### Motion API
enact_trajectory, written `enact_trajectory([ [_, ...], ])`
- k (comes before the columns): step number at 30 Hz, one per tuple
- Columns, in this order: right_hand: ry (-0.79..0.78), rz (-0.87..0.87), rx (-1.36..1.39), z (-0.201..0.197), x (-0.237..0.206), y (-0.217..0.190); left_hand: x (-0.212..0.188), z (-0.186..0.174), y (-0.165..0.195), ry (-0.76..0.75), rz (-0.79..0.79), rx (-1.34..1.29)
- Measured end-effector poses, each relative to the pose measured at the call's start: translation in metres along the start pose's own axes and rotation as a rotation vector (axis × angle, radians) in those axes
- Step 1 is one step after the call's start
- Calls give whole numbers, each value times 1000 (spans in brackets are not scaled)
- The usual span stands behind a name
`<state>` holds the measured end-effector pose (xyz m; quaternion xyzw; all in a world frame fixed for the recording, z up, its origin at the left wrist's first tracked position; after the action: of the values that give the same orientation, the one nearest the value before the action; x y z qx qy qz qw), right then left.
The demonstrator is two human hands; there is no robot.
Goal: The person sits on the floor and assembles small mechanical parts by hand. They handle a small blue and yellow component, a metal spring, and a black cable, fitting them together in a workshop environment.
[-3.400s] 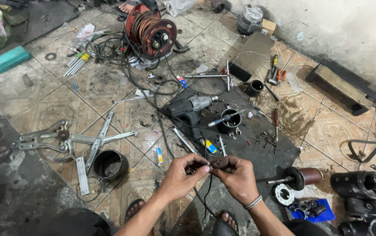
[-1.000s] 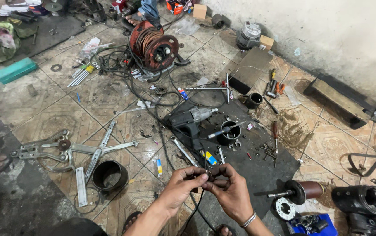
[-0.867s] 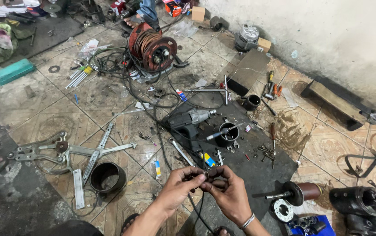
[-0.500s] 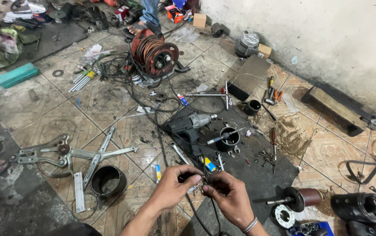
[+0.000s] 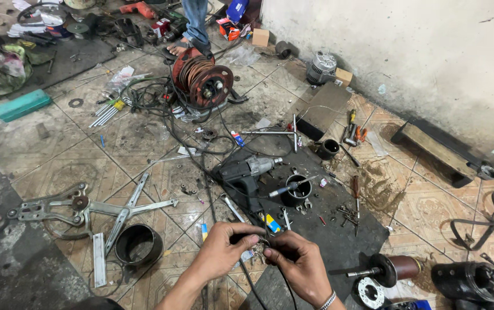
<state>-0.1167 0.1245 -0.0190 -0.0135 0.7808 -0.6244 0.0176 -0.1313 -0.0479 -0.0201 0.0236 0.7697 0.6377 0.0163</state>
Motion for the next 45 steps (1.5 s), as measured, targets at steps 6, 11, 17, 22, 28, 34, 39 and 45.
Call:
enact_trajectory([
  [6, 35, 126, 53, -2, 1, 11, 1, 0, -6, 21, -43, -97],
  [11, 40, 189, 167, -4, 1, 21, 0, 8, -19, 8, -163, -299],
  [17, 69, 209, 231, -6, 4, 28, -9, 23, -36, 3, -283, -429],
  [22, 41, 205, 247, -4, -8, 35, -17, 26, -43, -30, -290, -398],
  [28, 110, 188, 205, -8, -3, 37, -18, 26, -41, -52, -319, -416],
  [34, 94, 168, 188, -7, -6, 28, -20, 27, -46, -60, -368, -460],
  [39, 72, 130, 123, -4, -8, 18, -18, 26, -53, -19, -387, -498],
  [45, 76, 81, 251, 0, -11, 18, -17, 26, -49, -19, -325, -485],
])
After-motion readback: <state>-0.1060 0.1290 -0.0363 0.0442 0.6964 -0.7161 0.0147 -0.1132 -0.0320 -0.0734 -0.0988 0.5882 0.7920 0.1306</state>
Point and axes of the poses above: each hand's wrist, its own x-axis towards the middle knuckle, its own z-axis out of the palm, y = z × x, the point moved 8 cm from there along x, towards the middle knuckle, and after that the axes turned 11 degrees about y, right-handed, at the moved point
